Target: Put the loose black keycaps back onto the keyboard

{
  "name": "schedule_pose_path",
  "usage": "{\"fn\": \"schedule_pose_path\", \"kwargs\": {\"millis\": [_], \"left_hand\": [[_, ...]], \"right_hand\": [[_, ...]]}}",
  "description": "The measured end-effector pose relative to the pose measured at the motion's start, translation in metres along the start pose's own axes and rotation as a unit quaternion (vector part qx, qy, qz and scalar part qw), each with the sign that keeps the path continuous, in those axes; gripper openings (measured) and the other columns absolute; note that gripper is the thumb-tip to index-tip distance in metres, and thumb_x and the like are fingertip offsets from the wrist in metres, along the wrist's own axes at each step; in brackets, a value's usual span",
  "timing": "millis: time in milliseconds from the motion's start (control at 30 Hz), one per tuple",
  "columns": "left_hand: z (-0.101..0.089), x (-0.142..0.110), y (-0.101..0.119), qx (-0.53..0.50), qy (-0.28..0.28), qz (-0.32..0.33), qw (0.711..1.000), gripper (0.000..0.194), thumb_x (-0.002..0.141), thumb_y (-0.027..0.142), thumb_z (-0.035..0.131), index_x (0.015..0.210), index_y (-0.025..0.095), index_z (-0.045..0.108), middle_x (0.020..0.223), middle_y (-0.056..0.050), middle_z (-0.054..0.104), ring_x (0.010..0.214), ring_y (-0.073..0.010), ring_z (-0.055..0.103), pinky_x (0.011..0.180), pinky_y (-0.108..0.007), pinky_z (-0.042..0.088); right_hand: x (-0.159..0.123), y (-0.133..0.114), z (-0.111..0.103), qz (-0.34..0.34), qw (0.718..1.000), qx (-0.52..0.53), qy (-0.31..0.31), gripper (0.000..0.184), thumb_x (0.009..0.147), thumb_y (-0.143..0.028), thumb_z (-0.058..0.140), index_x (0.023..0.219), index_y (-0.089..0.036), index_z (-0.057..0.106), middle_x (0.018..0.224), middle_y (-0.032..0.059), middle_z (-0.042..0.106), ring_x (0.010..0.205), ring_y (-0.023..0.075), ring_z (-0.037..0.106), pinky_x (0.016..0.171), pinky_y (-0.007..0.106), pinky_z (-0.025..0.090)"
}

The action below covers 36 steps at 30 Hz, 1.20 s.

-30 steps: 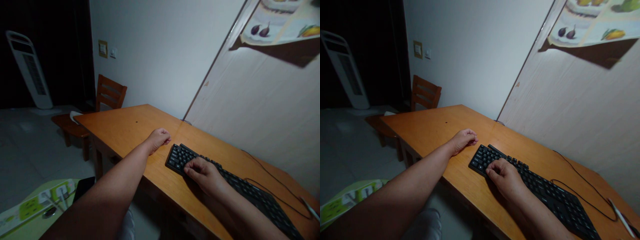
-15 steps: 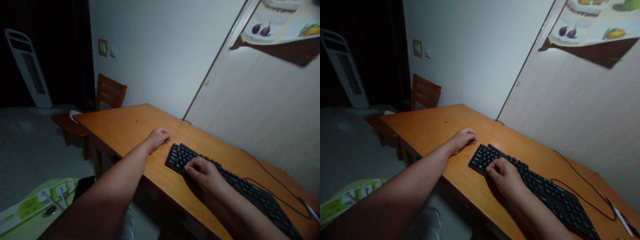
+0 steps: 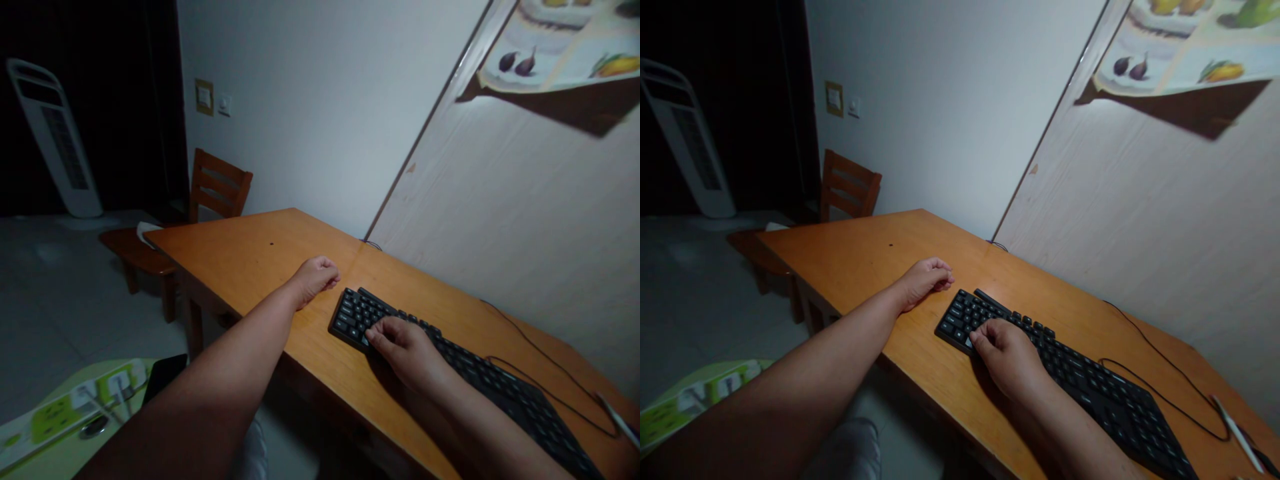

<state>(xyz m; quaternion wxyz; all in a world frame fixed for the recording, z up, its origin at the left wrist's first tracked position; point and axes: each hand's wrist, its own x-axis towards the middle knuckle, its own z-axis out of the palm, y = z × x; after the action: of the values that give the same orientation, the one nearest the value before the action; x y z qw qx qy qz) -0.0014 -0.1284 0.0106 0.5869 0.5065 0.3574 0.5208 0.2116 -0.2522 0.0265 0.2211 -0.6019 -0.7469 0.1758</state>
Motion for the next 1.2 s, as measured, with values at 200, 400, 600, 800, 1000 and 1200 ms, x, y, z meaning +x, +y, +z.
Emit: {"fn": "schedule_pose_path", "kwargs": {"millis": [200, 400, 600, 800, 1000, 1200], "left_hand": [[-0.001, 0.001, -0.001, -0.002, -0.003, 0.007, 1.0, 0.013, 0.072, 0.014, 0.063, 0.083, 0.016, 0.057, 0.071, -0.005, 0.067, 0.06, -0.0095, 0.057, 0.057, -0.02, 0.041], [0.0, -0.001, 0.0, -0.001, 0.005, 0.003, 1.0, 0.012, 0.073, 0.015, 0.064, 0.083, 0.016, 0.056, 0.073, -0.005, 0.068, 0.062, -0.0102, 0.059, 0.059, -0.02, 0.043], [0.001, -0.002, 0.004, 0.009, 0.005, -0.005, 1.0, 0.011, 0.074, 0.013, 0.063, 0.082, 0.015, 0.056, 0.072, -0.005, 0.067, 0.061, -0.0095, 0.058, 0.058, -0.02, 0.041], [0.001, -0.001, 0.004, 0.007, 0.007, -0.004, 1.0, 0.01, 0.075, 0.011, 0.062, 0.082, 0.015, 0.056, 0.072, -0.005, 0.067, 0.061, -0.0099, 0.059, 0.059, -0.021, 0.042], [0.001, -0.001, 0.003, 0.005, 0.01, -0.004, 1.0, 0.01, 0.075, 0.012, 0.062, 0.083, 0.015, 0.056, 0.074, -0.006, 0.069, 0.062, -0.0105, 0.06, 0.059, -0.021, 0.043], [-0.001, 0.0, 0.002, 0.014, 0.007, -0.004, 1.0, 0.01, 0.077, 0.014, 0.063, 0.084, 0.015, 0.057, 0.076, -0.007, 0.07, 0.063, -0.0108, 0.062, 0.061, -0.021, 0.045]], "right_hand": [[0.002, -0.002, -0.001, -0.003, 0.999, -0.041, 0.002, 0.024, 0.091, -0.041, 0.056, 0.076, -0.023, 0.06, 0.07, -0.0002, 0.063, 0.067, 0.0177, 0.057, 0.063, 0.028, 0.04], [0.003, -0.005, -0.003, -0.004, 0.999, -0.042, 0.003, 0.023, 0.09, -0.04, 0.055, 0.075, -0.023, 0.058, 0.071, 0.0003, 0.064, 0.068, 0.0183, 0.058, 0.066, 0.029, 0.04], [0.008, -0.003, -0.006, 0.015, 0.999, -0.033, -0.016, 0.025, 0.09, -0.039, 0.054, 0.071, -0.023, 0.055, 0.067, -0.0006, 0.061, 0.064, 0.0169, 0.055, 0.063, 0.028, 0.038], [0.007, -0.004, -0.007, -0.001, 0.999, -0.051, -0.011, 0.022, 0.09, -0.038, 0.055, 0.074, -0.023, 0.056, 0.071, -0.0001, 0.062, 0.067, 0.0173, 0.056, 0.065, 0.028, 0.039], [0.008, -0.007, -0.01, -0.011, 0.997, -0.064, -0.031, 0.02, 0.09, -0.035, 0.056, 0.075, -0.023, 0.057, 0.074, 0.0008, 0.065, 0.07, 0.0178, 0.059, 0.066, 0.028, 0.039], [0.004, -0.017, -0.011, -0.054, 0.992, -0.113, -0.004, 0.014, 0.092, -0.03, 0.056, 0.08, -0.022, 0.058, 0.08, 0.0016, 0.066, 0.074, 0.0179, 0.058, 0.066, 0.028, 0.037]]}}
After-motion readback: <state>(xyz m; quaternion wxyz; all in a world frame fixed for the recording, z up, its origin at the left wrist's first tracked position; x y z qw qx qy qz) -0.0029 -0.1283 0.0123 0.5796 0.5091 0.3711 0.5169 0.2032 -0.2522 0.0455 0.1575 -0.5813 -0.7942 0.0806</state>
